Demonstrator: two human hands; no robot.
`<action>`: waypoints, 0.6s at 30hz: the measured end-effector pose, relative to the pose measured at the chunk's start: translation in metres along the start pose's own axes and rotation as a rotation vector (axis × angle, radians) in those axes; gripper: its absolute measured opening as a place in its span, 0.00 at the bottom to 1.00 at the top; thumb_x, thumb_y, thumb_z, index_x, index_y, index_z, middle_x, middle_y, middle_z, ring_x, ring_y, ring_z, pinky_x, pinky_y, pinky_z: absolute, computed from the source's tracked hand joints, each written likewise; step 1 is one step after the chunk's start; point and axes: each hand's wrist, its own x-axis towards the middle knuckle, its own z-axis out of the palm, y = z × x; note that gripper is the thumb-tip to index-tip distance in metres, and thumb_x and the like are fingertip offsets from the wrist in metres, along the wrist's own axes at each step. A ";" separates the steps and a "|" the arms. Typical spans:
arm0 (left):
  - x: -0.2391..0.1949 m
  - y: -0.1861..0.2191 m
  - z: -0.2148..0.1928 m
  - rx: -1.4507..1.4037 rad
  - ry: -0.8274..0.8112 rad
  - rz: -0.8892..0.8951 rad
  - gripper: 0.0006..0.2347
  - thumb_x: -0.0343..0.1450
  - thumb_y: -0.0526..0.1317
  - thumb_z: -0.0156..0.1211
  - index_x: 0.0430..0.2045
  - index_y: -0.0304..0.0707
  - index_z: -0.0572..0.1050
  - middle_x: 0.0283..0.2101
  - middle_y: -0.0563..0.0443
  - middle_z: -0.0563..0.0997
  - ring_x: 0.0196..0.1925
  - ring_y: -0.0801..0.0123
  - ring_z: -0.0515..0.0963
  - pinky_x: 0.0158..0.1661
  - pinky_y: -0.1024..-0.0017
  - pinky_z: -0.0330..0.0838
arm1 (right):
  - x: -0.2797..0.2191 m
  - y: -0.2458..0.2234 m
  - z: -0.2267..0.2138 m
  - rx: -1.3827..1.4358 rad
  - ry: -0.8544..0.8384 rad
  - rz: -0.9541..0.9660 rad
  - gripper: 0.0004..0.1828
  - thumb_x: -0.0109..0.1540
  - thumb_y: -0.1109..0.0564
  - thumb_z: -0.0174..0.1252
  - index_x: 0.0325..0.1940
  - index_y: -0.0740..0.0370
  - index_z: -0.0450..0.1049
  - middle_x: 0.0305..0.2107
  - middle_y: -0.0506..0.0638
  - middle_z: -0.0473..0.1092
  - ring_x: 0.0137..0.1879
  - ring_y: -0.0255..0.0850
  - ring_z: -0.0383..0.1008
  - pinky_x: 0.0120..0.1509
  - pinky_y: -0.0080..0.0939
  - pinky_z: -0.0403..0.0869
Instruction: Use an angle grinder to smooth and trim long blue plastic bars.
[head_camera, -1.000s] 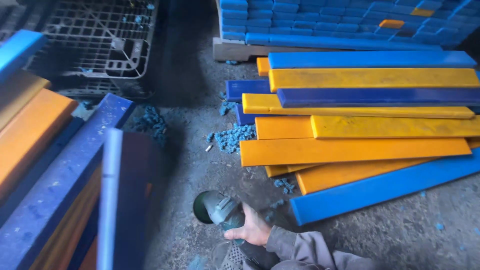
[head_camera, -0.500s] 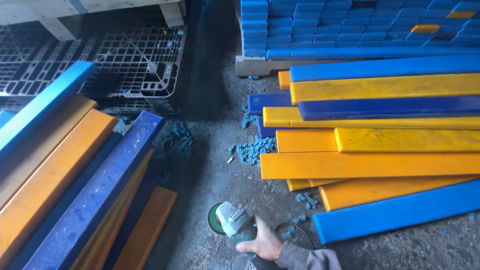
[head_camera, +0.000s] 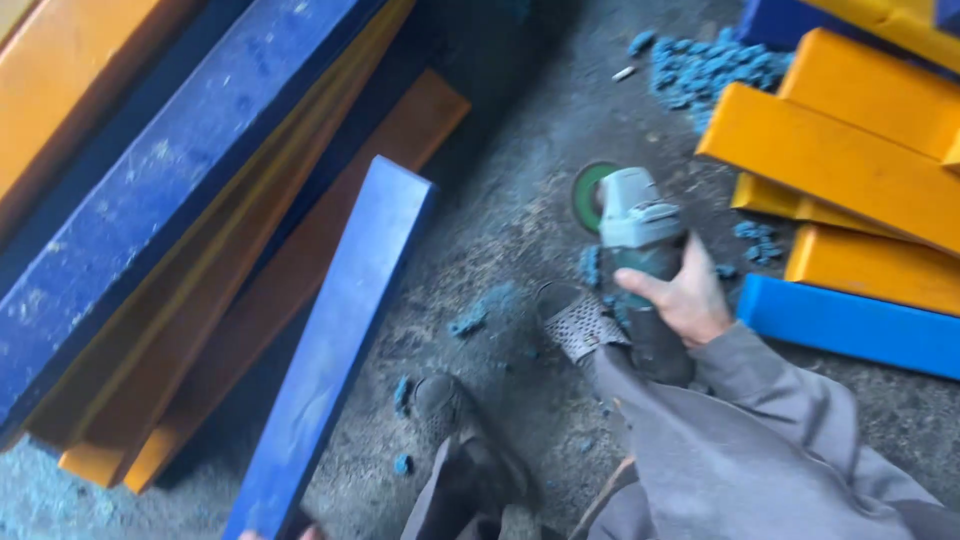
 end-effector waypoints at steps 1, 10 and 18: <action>0.002 -0.006 0.001 -0.020 0.035 -0.003 0.27 0.73 0.55 0.64 0.62 0.38 0.72 0.54 0.49 0.85 0.56 0.57 0.82 0.60 0.56 0.75 | -0.003 -0.003 0.000 -0.014 -0.002 -0.010 0.44 0.49 0.47 0.75 0.63 0.66 0.65 0.52 0.53 0.72 0.56 0.39 0.73 0.62 0.44 0.72; -0.033 -0.069 0.039 -0.116 0.304 -0.052 0.23 0.73 0.52 0.64 0.57 0.36 0.73 0.55 0.46 0.81 0.55 0.53 0.81 0.59 0.48 0.75 | -0.005 -0.011 0.012 -0.227 -0.066 -0.066 0.44 0.52 0.44 0.76 0.63 0.68 0.65 0.53 0.54 0.72 0.58 0.39 0.73 0.64 0.42 0.71; -0.073 -0.045 0.167 1.612 0.336 0.777 0.30 0.63 0.42 0.78 0.53 0.21 0.68 0.52 0.30 0.73 0.56 0.43 0.73 0.58 0.53 0.67 | 0.001 -0.010 0.017 -0.311 -0.158 -0.123 0.44 0.54 0.42 0.75 0.64 0.69 0.67 0.54 0.56 0.72 0.61 0.40 0.72 0.67 0.42 0.70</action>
